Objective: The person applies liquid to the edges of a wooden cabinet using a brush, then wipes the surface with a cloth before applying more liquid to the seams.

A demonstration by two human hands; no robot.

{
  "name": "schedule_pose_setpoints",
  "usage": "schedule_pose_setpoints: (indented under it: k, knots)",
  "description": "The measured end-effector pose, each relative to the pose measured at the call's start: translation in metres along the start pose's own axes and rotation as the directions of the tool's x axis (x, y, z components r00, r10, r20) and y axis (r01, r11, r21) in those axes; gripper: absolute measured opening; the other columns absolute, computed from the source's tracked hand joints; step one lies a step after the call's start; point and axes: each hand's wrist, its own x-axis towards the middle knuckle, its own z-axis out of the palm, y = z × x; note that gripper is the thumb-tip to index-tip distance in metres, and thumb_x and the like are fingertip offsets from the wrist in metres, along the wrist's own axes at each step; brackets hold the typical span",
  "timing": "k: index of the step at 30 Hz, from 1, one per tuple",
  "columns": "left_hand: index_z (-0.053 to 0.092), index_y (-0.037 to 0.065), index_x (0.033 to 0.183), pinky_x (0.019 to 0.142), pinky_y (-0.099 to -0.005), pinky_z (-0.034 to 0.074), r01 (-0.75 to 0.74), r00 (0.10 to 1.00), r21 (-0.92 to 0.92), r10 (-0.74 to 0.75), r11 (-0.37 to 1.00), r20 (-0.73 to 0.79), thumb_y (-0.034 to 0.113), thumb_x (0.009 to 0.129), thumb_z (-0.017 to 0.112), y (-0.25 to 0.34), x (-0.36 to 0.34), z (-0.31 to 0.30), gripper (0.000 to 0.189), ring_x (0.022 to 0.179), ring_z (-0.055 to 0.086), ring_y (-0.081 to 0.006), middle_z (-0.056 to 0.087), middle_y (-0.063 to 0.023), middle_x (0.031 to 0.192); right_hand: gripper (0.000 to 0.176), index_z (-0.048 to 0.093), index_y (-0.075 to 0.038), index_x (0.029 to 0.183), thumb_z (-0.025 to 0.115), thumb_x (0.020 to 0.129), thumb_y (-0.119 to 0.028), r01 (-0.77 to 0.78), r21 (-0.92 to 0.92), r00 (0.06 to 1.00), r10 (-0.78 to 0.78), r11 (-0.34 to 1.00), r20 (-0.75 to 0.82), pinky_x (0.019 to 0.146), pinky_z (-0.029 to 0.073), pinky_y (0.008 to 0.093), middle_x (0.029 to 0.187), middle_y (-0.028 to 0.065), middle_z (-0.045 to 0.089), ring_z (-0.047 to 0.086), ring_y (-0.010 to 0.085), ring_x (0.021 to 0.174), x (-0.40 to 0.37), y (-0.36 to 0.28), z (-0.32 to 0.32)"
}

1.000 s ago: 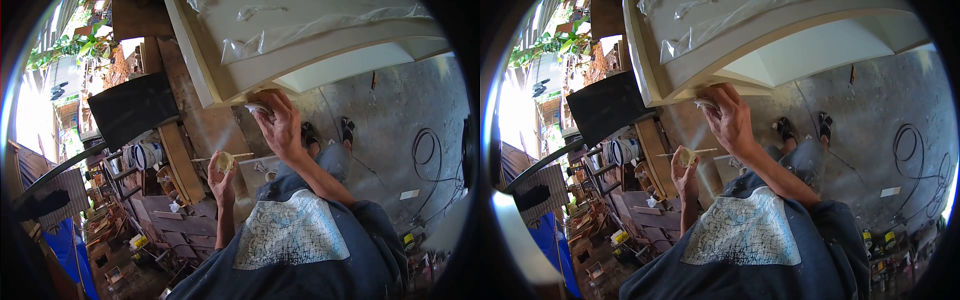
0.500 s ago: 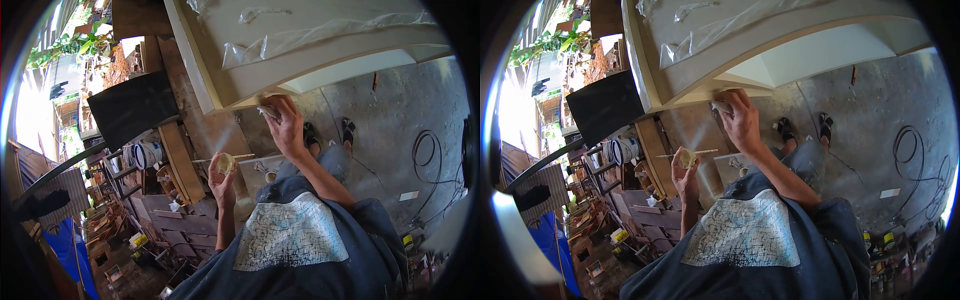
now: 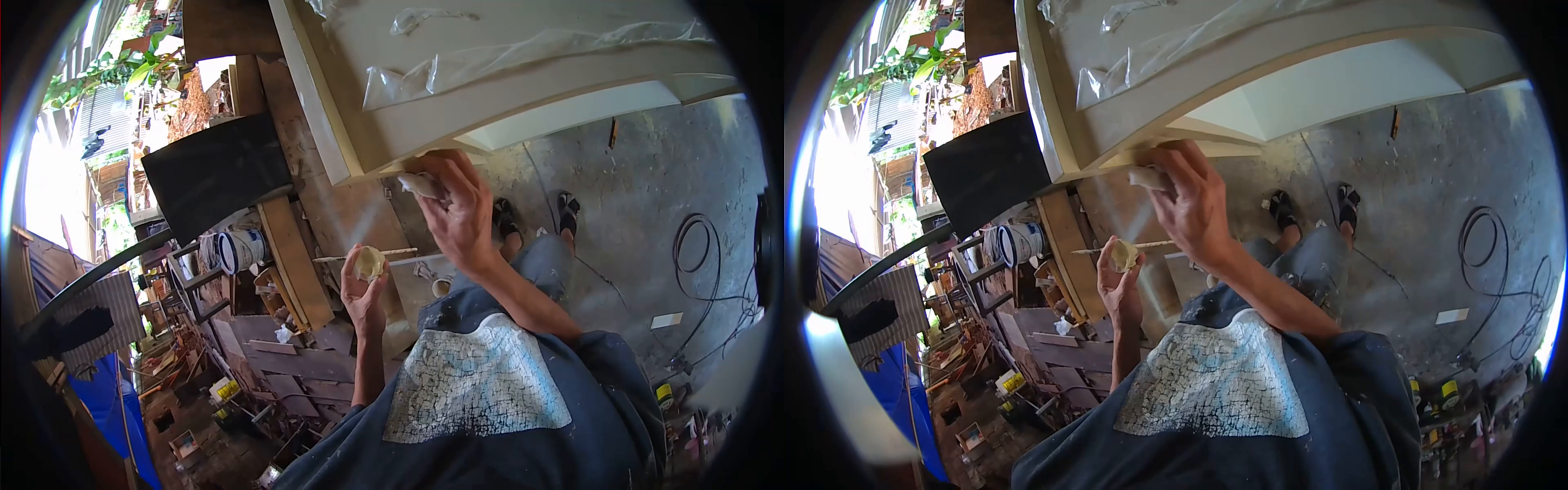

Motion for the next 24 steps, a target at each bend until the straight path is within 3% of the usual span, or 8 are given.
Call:
schedule_pose_setpoints:
  k: [2,7,9,12,16,19,24]
  knots:
    - [0.053,0.001,0.141,0.107,-0.0447,0.053,-0.002,1.000,-0.008,0.002,1.000,0.006,-0.008,0.083,0.071,0.000,-0.001,-0.001,0.061,0.130,0.054,-0.0247,0.044,-0.0114,0.152,0.025,0.069,-0.003,0.104,0.078,0.081,0.006,0.090,-0.019,0.996,-0.091,0.996,-0.025,0.073,0.056,0.0325,0.102,0.0105,0.068,0.070,0.0232,0.085,0.000,0.005,0.004]
    - [0.053,0.000,0.141,0.108,-0.0448,0.052,-0.006,1.000,-0.005,0.006,1.000,-0.004,-0.008,0.084,0.071,0.000,-0.002,-0.001,0.061,0.131,0.054,-0.0251,0.043,-0.0117,0.153,0.026,0.070,-0.002,0.103,0.077,0.081,0.007,-0.001,-0.076,1.000,0.002,0.997,0.010,0.072,0.056,0.0328,0.102,0.0099,0.068,0.070,0.0232,0.085,-0.010,0.037,-0.002]
    - [0.053,0.001,0.141,0.108,-0.0447,0.052,-0.001,1.000,-0.001,0.001,1.000,-0.009,-0.009,0.083,0.071,0.000,-0.002,-0.001,0.061,0.132,0.054,-0.0251,0.044,-0.0119,0.153,0.026,0.070,-0.002,0.104,0.077,0.081,0.008,-0.036,-0.070,0.999,0.037,0.997,0.021,0.072,0.056,0.0329,0.102,0.0097,0.068,0.070,0.0233,0.085,-0.006,0.012,-0.001]
    - [0.052,0.001,0.142,0.108,-0.0445,0.052,-0.005,1.000,0.013,0.005,1.000,-0.007,-0.008,0.083,0.071,-0.002,-0.005,-0.003,0.062,0.132,0.053,-0.0252,0.044,-0.0122,0.153,0.025,0.070,-0.002,0.104,0.076,0.082,0.008,0.031,0.042,0.999,-0.031,0.999,-0.012,0.072,0.056,0.0326,0.102,0.0099,0.068,0.070,0.0235,0.084,0.000,-0.004,0.005]
    - [0.052,0.001,0.143,0.109,-0.0439,0.051,-0.032,0.999,-0.037,0.032,0.999,0.017,-0.007,0.084,0.072,-0.008,-0.003,-0.011,0.063,0.133,0.053,-0.0253,0.043,-0.0124,0.155,0.025,0.070,-0.001,0.105,0.075,0.082,0.009,0.005,-0.080,1.000,-0.007,0.997,-0.025,0.072,0.054,0.0318,0.100,0.0104,0.068,0.069,0.0231,0.082,-0.012,0.042,0.000]
    - [0.054,0.003,0.143,0.107,-0.0436,0.053,-0.044,0.999,-0.036,0.044,0.998,0.003,-0.004,0.083,0.075,-0.008,-0.003,-0.009,0.064,0.122,0.061,-0.0227,0.051,-0.0097,0.148,0.025,0.070,-0.001,0.104,0.076,0.082,0.009,-0.084,-0.068,0.996,0.086,0.994,0.023,0.073,0.053,0.0314,0.099,0.0104,0.068,0.068,0.0224,0.083,-0.009,0.029,-0.002]
    - [0.055,0.004,0.143,0.108,-0.0445,0.052,-0.035,0.999,-0.020,0.035,0.999,0.008,-0.005,0.083,0.074,-0.005,-0.004,-0.006,0.064,0.128,0.057,-0.0222,0.048,-0.0088,0.150,0.025,0.070,-0.001,0.103,0.075,0.082,0.009,-0.006,-0.024,1.000,0.006,1.000,-0.015,0.072,0.053,0.0319,0.098,0.0115,0.068,0.068,0.0246,0.082,-0.001,0.001,0.004]
